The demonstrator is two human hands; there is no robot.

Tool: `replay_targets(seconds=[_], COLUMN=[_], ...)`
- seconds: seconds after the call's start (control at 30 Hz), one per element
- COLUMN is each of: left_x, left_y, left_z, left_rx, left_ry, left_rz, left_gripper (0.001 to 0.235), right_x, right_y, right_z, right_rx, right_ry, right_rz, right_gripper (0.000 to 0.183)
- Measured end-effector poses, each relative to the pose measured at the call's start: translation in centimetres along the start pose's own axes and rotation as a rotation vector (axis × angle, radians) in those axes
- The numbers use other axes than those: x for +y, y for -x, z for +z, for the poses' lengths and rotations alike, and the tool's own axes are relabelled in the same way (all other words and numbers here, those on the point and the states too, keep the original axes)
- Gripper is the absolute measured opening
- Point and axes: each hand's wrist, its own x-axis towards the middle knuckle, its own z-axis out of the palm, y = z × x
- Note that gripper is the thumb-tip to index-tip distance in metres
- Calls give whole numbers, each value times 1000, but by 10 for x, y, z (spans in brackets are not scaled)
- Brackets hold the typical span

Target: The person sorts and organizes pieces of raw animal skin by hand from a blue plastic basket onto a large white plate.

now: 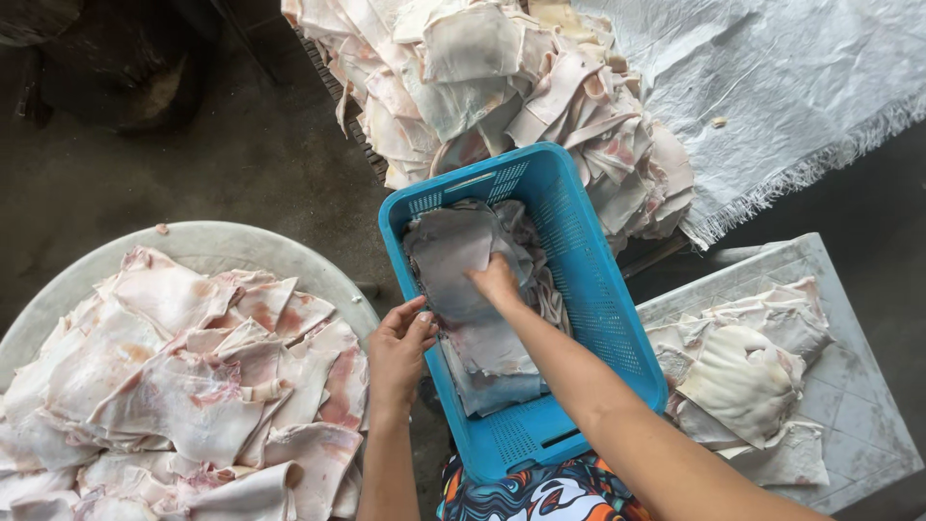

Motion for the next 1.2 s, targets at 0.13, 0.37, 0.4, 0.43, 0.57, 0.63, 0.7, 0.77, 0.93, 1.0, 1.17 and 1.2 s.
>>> replay_targets(seconds=[0.13,0.37,0.4,0.43,0.57,0.63,0.7,0.77,0.93,1.0,1.17,1.2], left_x=[-28,-50,-46,-44,-35,-39,-42,-43,-31,-29,-22,-16], left_y=[-35,-74,-79,-80,-78,-74,-74,-68,-54,-53,-49,-48], left_z=[24,53,53,53,54,66,68,61,42,36,31,31], left_rx=[16,149,133,117,-176,-110,29,100,96,113,54,31], left_ry=[-120,-198,-94,12,572,447,279,159,132,129,246,281], left_rz=[-58,-65,-169,-272,-513,-294,-178,-99,22,18,-15,-26], left_gripper=[50,81,82,82,70,59,47,40,35,33,35,36], right_x=[-9,-40,-40,-36,-22,-11,5,2,-28,-42,-39,-31], right_y=[6,32,39,41,22,3,-2,-20,-21,-15,-15,-15], right_z=[15,-45,-68,-95,-125,-110,-87,-64,-45,-45,-32,-31], right_rx=[-16,-613,-691,-768,-856,-807,-702,-529,-201,-268,-338,-382], right_ry=[-12,-779,-840,-900,-888,-795,-673,-508,307,359,233,38], right_rz=[-177,-194,-141,-86,-64,-67,-110,-223,-66,-25,-119,-129], right_gripper=[50,36,36,37,40,39,42,51,77,73,53,51])
